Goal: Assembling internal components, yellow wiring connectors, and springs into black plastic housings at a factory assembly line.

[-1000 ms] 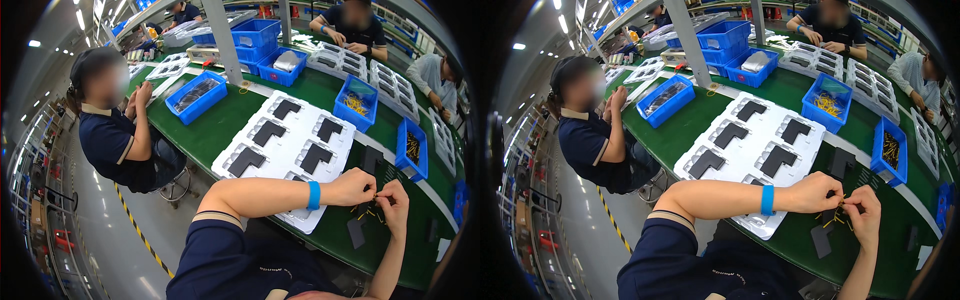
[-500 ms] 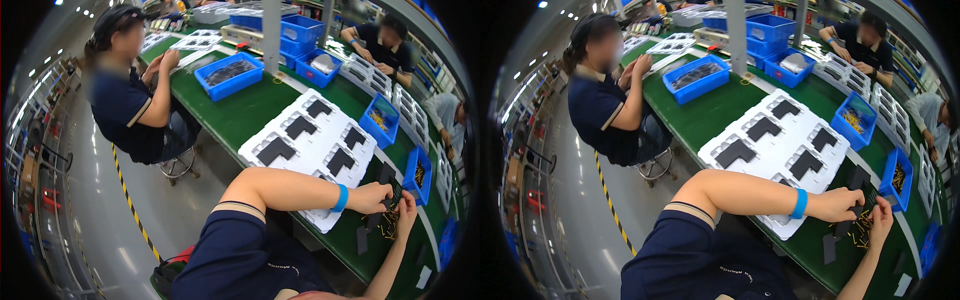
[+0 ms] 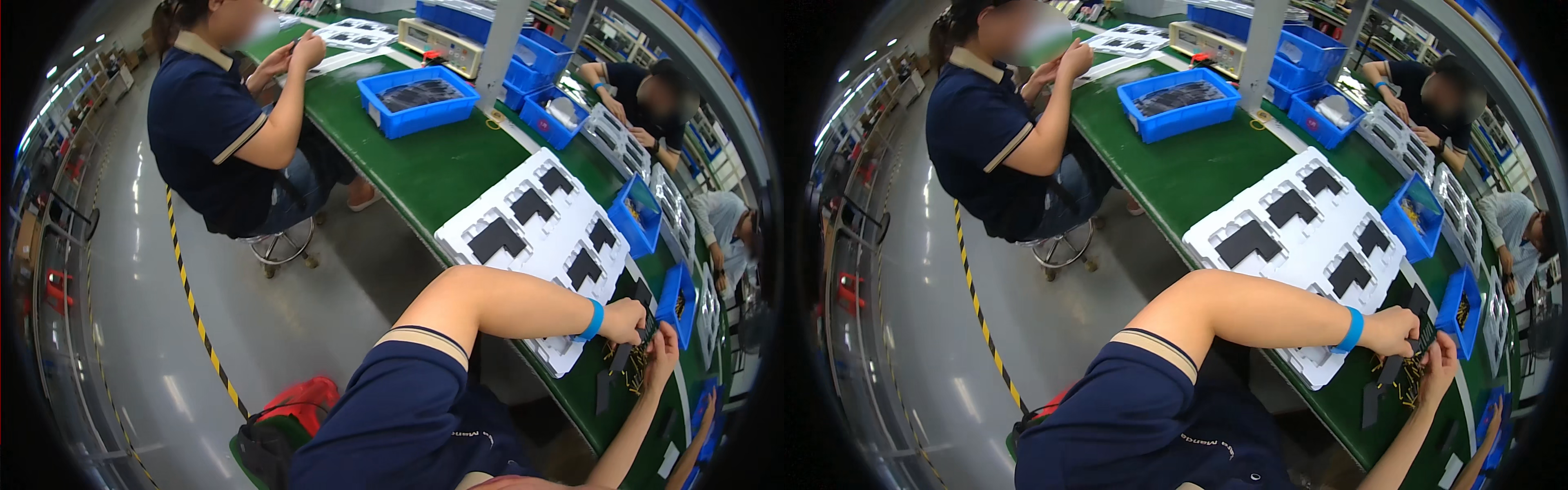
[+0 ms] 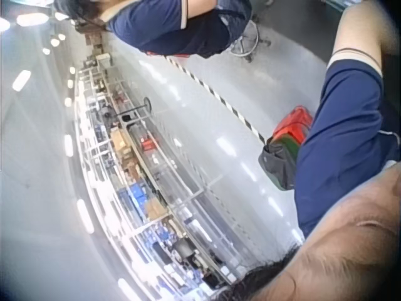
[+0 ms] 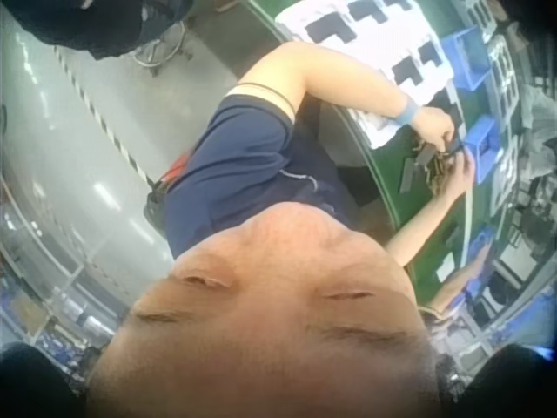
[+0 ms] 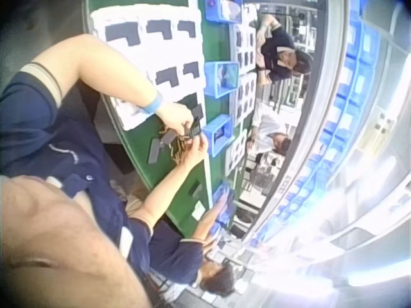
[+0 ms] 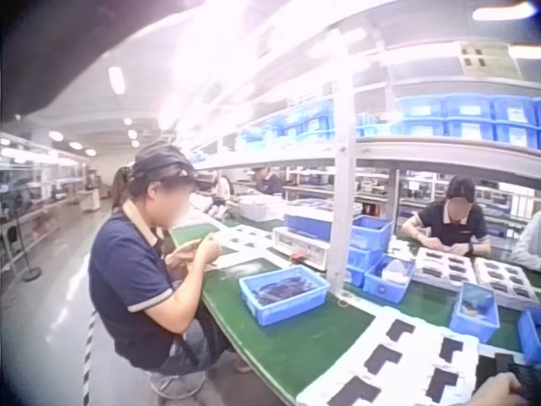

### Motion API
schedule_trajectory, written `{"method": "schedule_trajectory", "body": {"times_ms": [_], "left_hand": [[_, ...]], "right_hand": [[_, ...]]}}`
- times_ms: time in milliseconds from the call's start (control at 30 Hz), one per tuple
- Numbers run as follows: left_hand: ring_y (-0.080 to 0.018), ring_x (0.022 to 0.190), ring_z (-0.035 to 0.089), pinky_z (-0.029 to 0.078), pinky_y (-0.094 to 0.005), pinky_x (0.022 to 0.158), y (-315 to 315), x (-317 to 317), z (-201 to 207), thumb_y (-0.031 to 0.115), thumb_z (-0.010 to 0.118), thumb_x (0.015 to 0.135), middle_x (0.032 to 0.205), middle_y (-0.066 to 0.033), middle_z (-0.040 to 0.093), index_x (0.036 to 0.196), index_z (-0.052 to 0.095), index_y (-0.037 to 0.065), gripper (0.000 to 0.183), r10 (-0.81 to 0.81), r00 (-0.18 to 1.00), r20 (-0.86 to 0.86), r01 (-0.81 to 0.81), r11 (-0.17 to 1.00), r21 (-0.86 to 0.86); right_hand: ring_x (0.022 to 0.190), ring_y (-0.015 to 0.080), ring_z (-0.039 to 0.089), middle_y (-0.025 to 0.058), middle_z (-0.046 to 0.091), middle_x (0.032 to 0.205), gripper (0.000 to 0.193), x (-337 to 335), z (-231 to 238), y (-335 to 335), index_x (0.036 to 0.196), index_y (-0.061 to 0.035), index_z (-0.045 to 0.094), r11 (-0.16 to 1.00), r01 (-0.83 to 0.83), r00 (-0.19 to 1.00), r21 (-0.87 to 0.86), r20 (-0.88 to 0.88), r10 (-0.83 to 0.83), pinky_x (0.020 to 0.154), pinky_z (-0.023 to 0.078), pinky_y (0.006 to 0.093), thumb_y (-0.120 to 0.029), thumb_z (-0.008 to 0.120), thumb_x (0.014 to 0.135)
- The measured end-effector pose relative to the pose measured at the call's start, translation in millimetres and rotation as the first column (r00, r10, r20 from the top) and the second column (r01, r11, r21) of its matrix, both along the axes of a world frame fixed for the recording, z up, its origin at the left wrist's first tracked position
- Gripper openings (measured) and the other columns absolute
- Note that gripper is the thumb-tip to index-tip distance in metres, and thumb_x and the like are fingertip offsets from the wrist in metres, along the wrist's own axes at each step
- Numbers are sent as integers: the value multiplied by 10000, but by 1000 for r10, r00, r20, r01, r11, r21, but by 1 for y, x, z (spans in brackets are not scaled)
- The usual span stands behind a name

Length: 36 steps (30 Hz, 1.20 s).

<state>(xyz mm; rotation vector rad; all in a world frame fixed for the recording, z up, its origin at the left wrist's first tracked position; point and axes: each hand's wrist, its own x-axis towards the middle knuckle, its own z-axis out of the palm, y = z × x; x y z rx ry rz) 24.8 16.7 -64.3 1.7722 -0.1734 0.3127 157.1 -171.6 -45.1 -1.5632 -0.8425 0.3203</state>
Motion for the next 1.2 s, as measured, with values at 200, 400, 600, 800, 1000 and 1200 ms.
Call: {"method": "schedule_trajectory", "body": {"times_ms": [200,400,600,800,1000,1200], "left_hand": [[-215,531,653,519,-306,477,1,-19,18,120,712,718,695,-146,657,864,594,-34,242,45,997,-60,-49,997,-66],[-141,607,629,504,-259,461,2,-26,32,147,657,826,779,-99,641,945,511,-17,250,-12,990,-140,-7,991,-136],[-128,719,638,534,-235,515,17,-20,37,103,577,893,871,-80,638,1037,469,-2,209,-123,925,-359,53,979,-199],[-104,740,632,521,-221,561,1,-11,47,90,577,904,869,-80,653,1021,497,-19,179,-32,926,-376,-1,996,-87],[-93,725,625,507,-217,581,-9,-21,56,71,606,886,857,-86,667,993,512,-23,171,55,946,-321,-69,997,-34],[-84,684,608,487,-227,577,-9,-25,53,67,616,877,817,-96,674,961,523,-26,156,79,965,-249,-80,997,7]], "right_hand": [[612,60,505,7,538,797,254,-14,13,14,1116,9,545,994,19,999,-107,43,-15,532,410,188,-79,598,884],[590,74,550,29,597,764,195,-29,28,17,1021,14,585,980,7,999,-197,-50,-17,547,459,209,-34,619,835],[642,80,591,41,619,784,159,-39,29,23,982,18,608,997,-56,978,-52,-202,45,592,497,219,-53,641,843],[651,78,596,45,628,764,127,-49,34,15,972,16,605,1000,-31,946,4,-324,30,593,511,221,-38,619,858],[641,78,589,45,624,753,111,-57,33,18,960,17,612,1000,-27,952,10,-305,29,591,509,224,-46,610,869],[645,75,588,37,619,752,109,-66,35,22,957,12,622,1000,-5,952,25,-305,13,591,520,229,-57,612,873]]}}
